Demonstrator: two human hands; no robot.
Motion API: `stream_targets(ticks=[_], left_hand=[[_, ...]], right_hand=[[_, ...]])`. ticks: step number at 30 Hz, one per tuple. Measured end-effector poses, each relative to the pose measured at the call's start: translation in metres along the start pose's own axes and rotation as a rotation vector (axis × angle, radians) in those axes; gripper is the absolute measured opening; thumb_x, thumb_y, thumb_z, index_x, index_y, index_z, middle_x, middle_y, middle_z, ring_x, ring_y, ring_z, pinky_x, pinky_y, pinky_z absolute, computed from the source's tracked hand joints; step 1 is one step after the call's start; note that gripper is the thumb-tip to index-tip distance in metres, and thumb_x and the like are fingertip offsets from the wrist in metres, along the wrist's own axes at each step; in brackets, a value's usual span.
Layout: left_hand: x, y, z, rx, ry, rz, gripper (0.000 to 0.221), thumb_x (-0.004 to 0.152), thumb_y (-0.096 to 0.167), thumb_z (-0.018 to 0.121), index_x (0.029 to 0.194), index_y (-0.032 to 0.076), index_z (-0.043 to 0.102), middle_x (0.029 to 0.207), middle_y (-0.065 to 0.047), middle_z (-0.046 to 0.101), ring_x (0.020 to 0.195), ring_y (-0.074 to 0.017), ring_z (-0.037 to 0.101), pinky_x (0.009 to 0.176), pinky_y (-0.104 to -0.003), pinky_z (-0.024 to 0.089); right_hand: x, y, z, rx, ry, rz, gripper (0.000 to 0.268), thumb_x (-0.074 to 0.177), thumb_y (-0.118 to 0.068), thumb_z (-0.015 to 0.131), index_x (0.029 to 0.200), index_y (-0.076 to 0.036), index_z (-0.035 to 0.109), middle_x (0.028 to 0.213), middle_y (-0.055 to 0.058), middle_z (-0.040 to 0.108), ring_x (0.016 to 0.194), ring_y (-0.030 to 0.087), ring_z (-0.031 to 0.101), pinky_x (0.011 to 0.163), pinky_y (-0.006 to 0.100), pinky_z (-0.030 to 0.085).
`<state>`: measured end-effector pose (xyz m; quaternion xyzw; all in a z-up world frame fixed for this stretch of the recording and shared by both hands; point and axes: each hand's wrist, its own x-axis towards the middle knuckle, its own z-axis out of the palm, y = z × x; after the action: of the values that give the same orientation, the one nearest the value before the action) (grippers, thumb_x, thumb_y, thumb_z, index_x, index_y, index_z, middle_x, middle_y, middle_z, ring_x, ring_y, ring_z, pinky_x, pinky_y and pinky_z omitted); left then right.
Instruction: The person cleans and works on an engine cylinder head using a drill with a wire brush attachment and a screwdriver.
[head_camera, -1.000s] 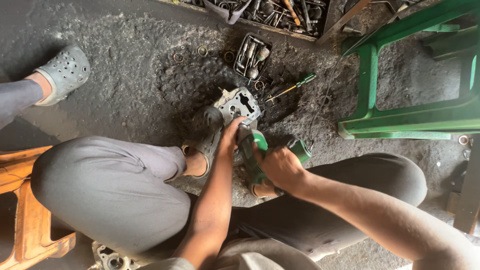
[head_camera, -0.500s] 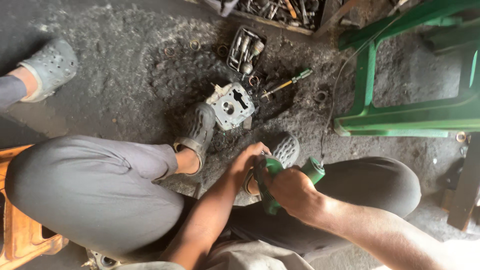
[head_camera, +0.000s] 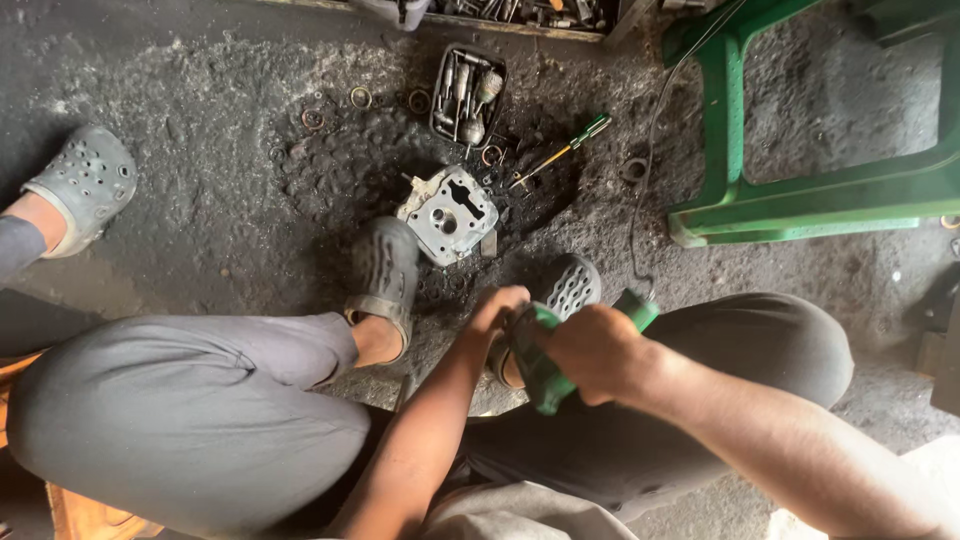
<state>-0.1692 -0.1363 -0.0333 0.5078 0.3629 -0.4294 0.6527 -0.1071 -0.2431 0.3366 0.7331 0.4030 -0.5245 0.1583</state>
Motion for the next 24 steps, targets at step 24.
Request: stream_targets(ticks=[24], left_hand=[[0.012,0.064,-0.068,0.213,1.234,0.680,0.076,0.066,0.057,0.089,0.108,0.000,0.062,0.105,-0.016,0.066,0.092,-0.0295,0.066,0.079,-0.045,0.057]], right_hand=[[0.000,0.024,-0.043,0.009,0.176,0.062,0.078,0.066,-0.007,0.080,0.138,-0.022,0.055,0.094,0.010,0.073,0.094,0.028,0.072,0.079,0.041,0.058]])
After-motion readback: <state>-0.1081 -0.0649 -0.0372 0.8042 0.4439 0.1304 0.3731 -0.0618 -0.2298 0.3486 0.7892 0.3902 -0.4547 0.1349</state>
